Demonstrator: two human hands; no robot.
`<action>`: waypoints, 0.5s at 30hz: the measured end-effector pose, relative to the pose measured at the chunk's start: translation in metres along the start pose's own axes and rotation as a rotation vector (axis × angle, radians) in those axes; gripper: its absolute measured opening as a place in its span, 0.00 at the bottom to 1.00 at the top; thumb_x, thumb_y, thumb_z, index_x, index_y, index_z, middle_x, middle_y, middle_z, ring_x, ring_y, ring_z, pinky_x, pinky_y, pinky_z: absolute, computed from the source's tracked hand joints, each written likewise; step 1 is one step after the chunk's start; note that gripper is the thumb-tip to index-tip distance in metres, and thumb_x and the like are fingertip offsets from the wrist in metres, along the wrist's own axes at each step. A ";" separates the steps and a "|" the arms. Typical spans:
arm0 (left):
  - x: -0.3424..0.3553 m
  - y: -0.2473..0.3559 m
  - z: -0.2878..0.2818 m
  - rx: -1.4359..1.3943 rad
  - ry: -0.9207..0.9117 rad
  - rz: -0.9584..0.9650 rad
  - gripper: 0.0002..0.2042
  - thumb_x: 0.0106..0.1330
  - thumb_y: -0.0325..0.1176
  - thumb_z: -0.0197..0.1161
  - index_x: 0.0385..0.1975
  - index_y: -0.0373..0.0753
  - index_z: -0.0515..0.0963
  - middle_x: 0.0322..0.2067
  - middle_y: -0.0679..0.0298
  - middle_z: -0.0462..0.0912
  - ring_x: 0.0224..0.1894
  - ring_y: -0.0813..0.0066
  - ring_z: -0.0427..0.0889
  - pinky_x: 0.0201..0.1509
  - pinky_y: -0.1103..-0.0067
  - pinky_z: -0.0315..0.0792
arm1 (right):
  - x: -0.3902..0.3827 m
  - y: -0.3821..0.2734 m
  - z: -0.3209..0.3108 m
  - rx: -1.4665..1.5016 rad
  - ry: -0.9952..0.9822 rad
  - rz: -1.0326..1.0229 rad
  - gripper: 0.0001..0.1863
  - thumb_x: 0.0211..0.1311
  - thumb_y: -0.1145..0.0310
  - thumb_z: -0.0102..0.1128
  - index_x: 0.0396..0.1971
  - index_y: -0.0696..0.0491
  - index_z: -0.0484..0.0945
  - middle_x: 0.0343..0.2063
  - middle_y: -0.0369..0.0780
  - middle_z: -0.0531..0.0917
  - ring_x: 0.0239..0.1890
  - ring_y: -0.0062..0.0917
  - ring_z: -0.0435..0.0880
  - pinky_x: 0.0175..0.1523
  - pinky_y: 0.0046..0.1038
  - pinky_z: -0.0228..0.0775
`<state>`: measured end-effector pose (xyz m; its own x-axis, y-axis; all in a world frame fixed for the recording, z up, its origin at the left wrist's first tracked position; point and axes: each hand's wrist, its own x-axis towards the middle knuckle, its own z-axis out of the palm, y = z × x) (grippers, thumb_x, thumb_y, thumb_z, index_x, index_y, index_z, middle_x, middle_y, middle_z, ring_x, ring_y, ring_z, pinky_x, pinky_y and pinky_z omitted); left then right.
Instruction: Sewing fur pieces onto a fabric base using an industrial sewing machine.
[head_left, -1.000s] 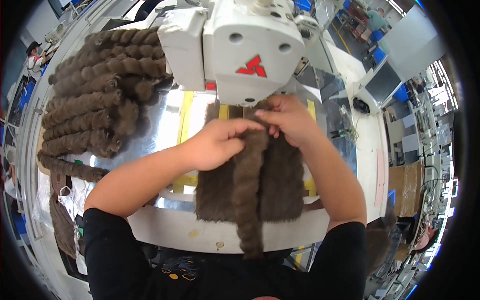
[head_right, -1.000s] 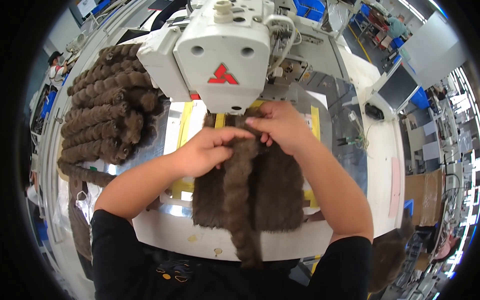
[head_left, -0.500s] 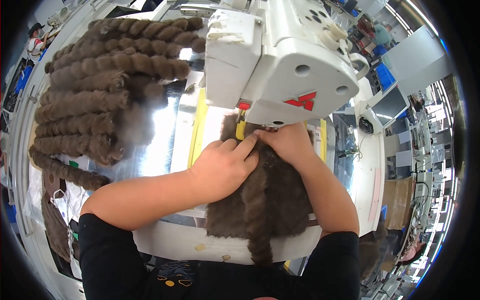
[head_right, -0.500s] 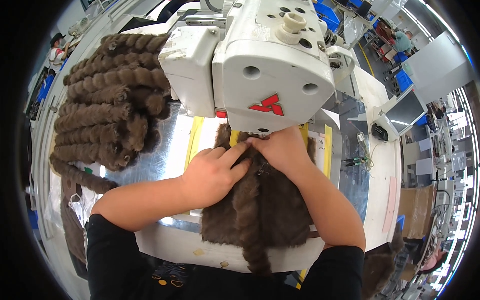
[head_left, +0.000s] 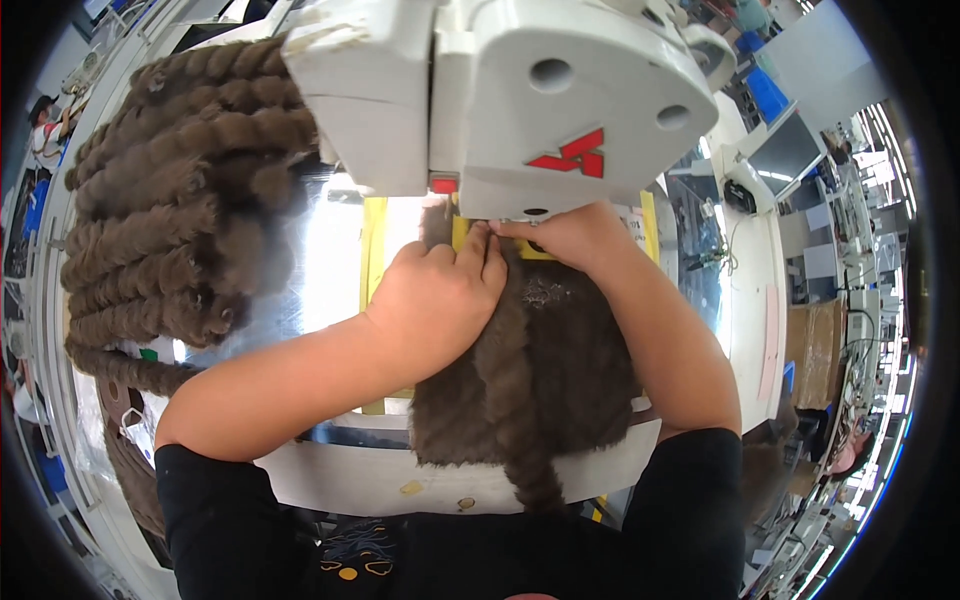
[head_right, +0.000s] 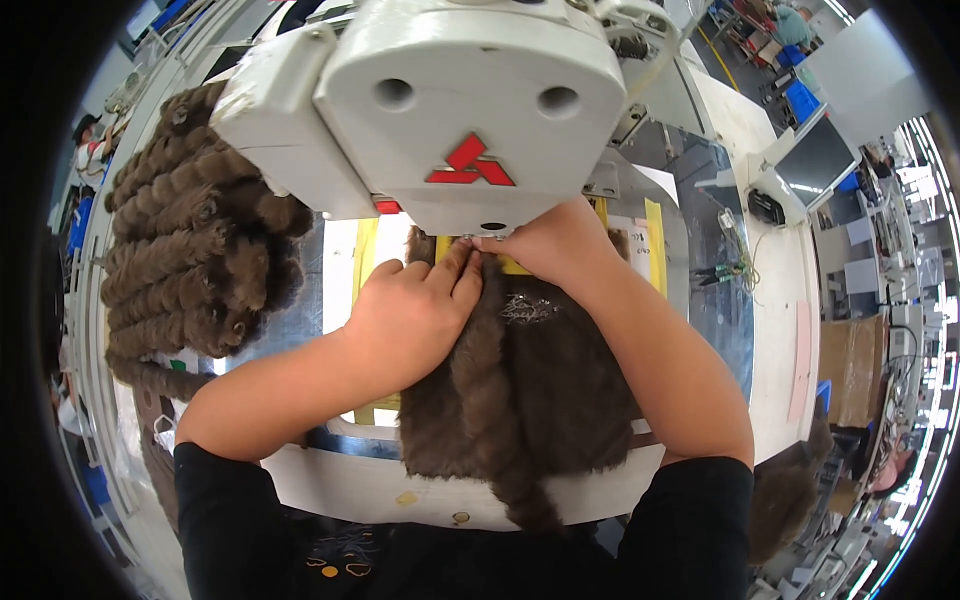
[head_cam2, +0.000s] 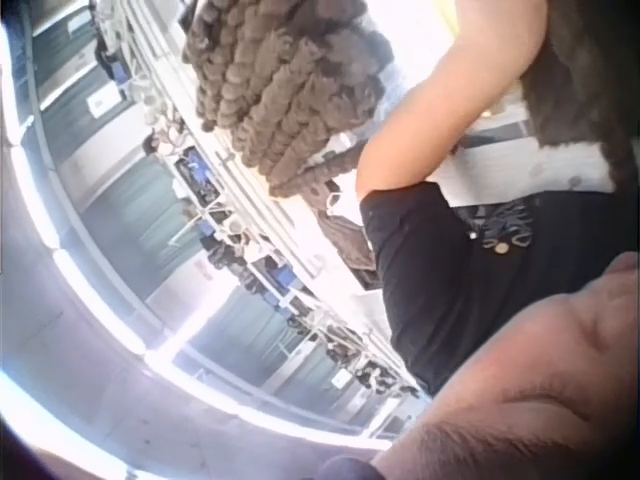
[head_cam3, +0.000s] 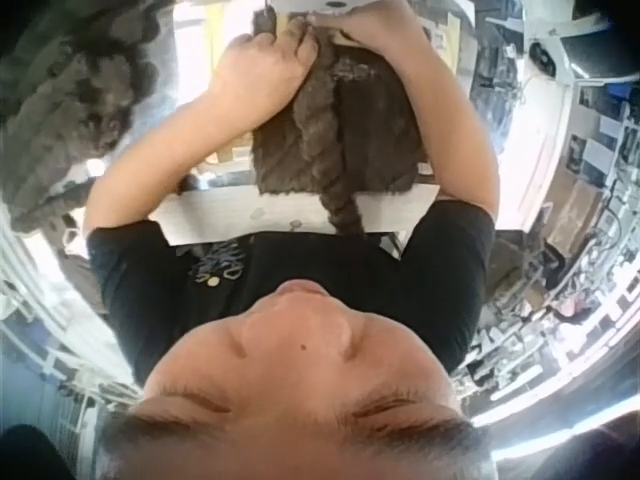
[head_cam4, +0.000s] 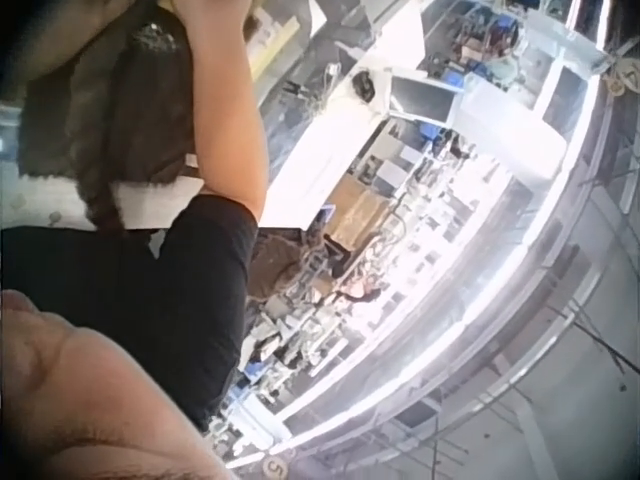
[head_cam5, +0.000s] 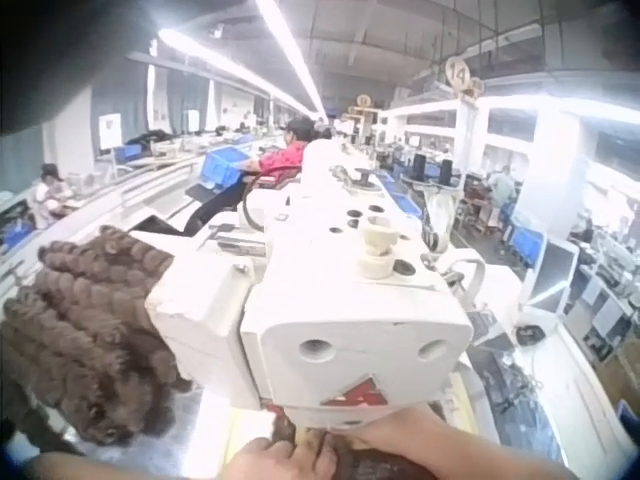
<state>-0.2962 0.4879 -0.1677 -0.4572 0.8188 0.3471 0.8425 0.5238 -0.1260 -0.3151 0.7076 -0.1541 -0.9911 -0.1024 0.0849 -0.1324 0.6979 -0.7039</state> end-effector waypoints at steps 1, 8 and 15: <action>0.002 -0.002 -0.001 -0.002 0.004 0.027 0.19 0.57 0.31 0.60 0.50 0.34 0.81 0.54 0.53 0.86 0.28 0.72 0.84 0.30 0.76 0.75 | -0.001 0.000 0.000 0.009 -0.003 -0.006 0.23 0.50 0.60 0.78 0.47 0.51 0.86 0.41 0.42 0.90 0.46 0.38 0.87 0.51 0.36 0.79; 0.004 -0.002 -0.001 -0.059 -0.034 0.018 0.16 0.55 0.31 0.61 0.44 0.37 0.80 0.53 0.56 0.86 0.29 0.72 0.85 0.30 0.75 0.76 | 0.002 -0.009 -0.004 -0.064 -0.015 -0.036 0.17 0.50 0.67 0.74 0.41 0.54 0.86 0.35 0.43 0.88 0.42 0.41 0.86 0.47 0.36 0.78; 0.007 -0.010 0.002 -0.113 -0.102 -0.012 0.16 0.55 0.31 0.62 0.45 0.39 0.79 0.50 0.56 0.86 0.24 0.73 0.84 0.27 0.76 0.76 | 0.001 -0.007 -0.004 -0.162 0.059 -0.087 0.14 0.51 0.71 0.70 0.40 0.56 0.85 0.35 0.44 0.88 0.41 0.40 0.86 0.46 0.38 0.78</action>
<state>-0.3086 0.4892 -0.1658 -0.4890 0.8354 0.2509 0.8609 0.5085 -0.0150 -0.3156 0.7055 -0.1465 -0.9742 -0.1292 0.1850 -0.2134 0.7938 -0.5695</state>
